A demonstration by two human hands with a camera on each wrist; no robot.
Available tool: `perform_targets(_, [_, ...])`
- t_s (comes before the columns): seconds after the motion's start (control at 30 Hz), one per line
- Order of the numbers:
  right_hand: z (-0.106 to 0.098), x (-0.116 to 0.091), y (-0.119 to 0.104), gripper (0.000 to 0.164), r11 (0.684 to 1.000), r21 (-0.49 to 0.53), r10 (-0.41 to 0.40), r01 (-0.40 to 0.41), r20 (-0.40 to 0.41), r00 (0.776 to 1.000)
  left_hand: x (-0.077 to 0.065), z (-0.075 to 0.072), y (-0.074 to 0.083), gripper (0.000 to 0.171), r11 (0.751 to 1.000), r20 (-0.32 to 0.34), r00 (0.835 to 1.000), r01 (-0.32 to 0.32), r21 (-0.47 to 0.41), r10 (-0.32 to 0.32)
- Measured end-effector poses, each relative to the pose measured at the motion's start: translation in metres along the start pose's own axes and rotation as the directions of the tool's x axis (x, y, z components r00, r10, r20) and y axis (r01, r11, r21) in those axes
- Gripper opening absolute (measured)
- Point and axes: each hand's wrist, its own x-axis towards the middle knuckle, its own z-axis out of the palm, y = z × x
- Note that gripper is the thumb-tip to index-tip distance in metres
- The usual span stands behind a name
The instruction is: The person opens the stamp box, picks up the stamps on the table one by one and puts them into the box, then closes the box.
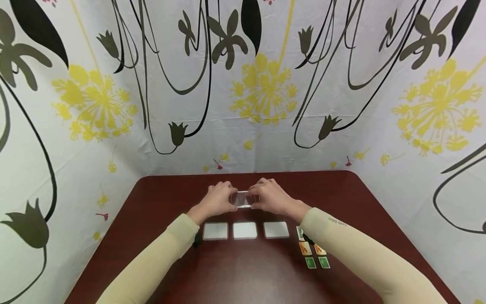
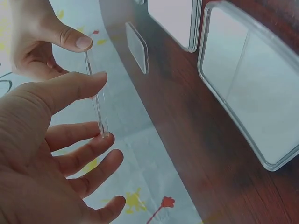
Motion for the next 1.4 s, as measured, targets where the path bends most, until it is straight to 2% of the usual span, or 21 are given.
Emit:
perform_targets(0.27, [0.005,0.012,0.007,0.042,1.000,0.021,0.020,-0.021,0.060,0.998,0.014,0.004,-0.013,0.060,1.000,0.031,0.999,0.011,-0.015,-0.010])
perform_targets(0.53, [0.016,0.013,0.020,0.042,0.995,0.054,0.072,-0.079,0.113,0.991,0.029,0.015,-0.015,0.061,1.000,0.064,0.998,-0.003,-0.014,0.004])
perform_targets(0.9, [0.031,0.017,0.027,0.042,0.989,0.045,0.132,-0.140,0.154,0.979,0.039,0.025,-0.022,0.057,0.999,0.074,0.997,0.002,-0.050,0.001])
perform_targets(1.2, [0.040,0.019,0.020,0.041,0.988,0.081,0.114,-0.130,0.178,0.977,0.040,0.032,-0.030,0.054,0.999,0.102,0.994,0.030,-0.043,-0.026])
perform_targets(1.4, [0.045,0.016,0.023,0.039,0.989,0.040,0.134,-0.145,0.205,0.969,0.043,0.040,-0.028,0.056,0.997,0.121,0.992,0.034,-0.065,-0.026])
